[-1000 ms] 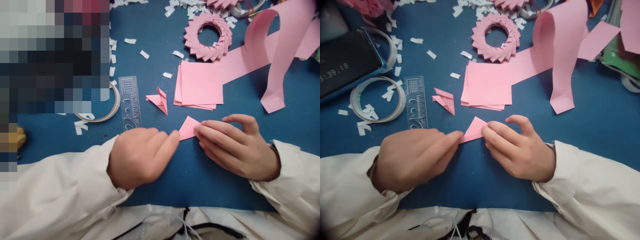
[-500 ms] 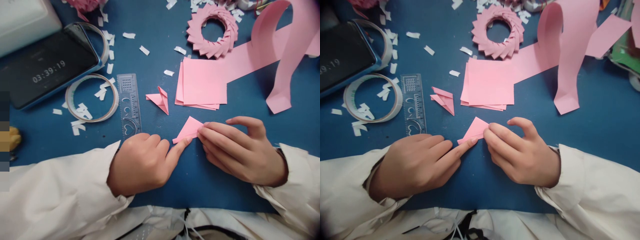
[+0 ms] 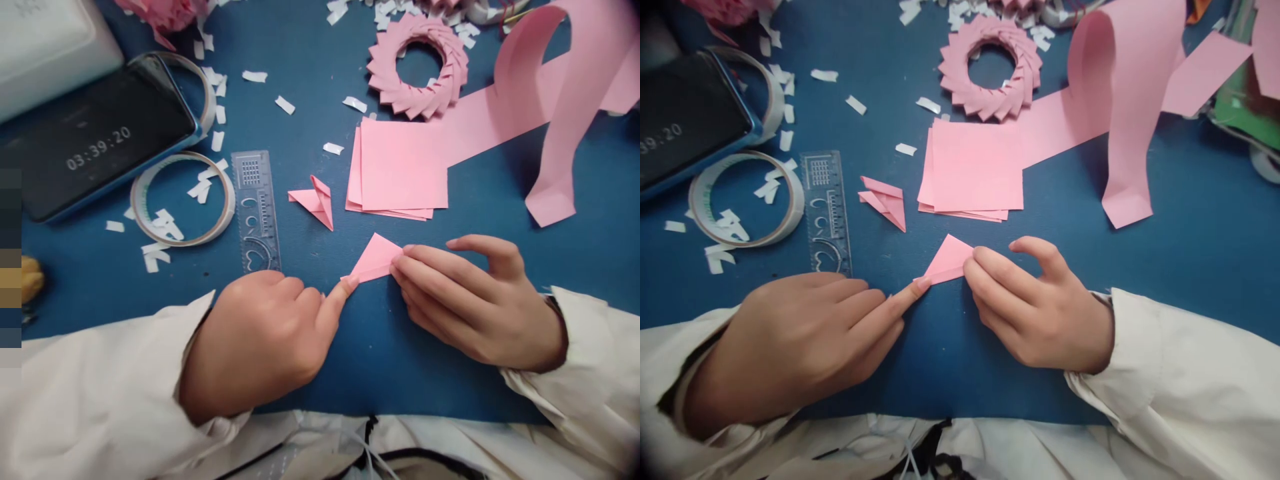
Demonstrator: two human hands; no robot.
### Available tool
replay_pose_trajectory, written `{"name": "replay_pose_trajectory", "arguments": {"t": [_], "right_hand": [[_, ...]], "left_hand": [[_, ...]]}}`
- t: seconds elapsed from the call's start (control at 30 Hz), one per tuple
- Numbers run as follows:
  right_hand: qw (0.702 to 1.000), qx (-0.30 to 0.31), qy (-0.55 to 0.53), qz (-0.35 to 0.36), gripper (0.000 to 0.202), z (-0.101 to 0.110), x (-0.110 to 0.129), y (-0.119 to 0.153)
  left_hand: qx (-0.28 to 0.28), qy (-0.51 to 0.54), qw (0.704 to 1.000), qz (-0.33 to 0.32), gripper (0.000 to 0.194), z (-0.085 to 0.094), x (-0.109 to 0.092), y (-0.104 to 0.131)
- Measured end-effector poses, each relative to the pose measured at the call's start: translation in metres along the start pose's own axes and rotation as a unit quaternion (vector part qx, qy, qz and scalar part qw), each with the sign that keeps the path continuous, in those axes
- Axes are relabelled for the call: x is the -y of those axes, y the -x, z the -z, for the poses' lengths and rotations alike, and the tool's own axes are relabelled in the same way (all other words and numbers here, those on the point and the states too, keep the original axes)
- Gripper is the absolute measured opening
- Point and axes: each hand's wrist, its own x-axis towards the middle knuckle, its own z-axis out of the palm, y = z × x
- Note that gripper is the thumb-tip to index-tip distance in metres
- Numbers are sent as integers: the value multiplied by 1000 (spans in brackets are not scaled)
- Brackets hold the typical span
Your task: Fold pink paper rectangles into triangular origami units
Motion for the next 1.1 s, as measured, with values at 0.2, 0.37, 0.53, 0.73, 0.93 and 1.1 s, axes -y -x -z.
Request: {"name": "replay_pose_trajectory", "arguments": {"t": [0.2, 0.37, 0.53, 0.73, 0.93, 1.1], "right_hand": [[999, 42, 25, 5, 41, -5, -3, 0], [997, 74, 22, -2, 53, -8, -5, -2], [998, 51, 43, 7, 53, -5, -2, -3], [996, 11, 85, 31, 50, 0, -1, -3], [996, 5, 90, 8, 41, 3, 1, -3], [992, 20, 123, -24, 27, 7, 4, -3]], "left_hand": [[-6, 14, 1000, -16, 26, 3, 2, 0], [-23, 15, 999, -35, 21, 0, 3, -4], [-44, 17, 998, -38, 18, -2, 3, -4], [-50, 17, 998, -43, 18, -3, 5, -3], [-46, 18, 998, -50, 18, -1, 5, -3], [-56, 18, 997, -51, 19, -7, 4, -6]]}}
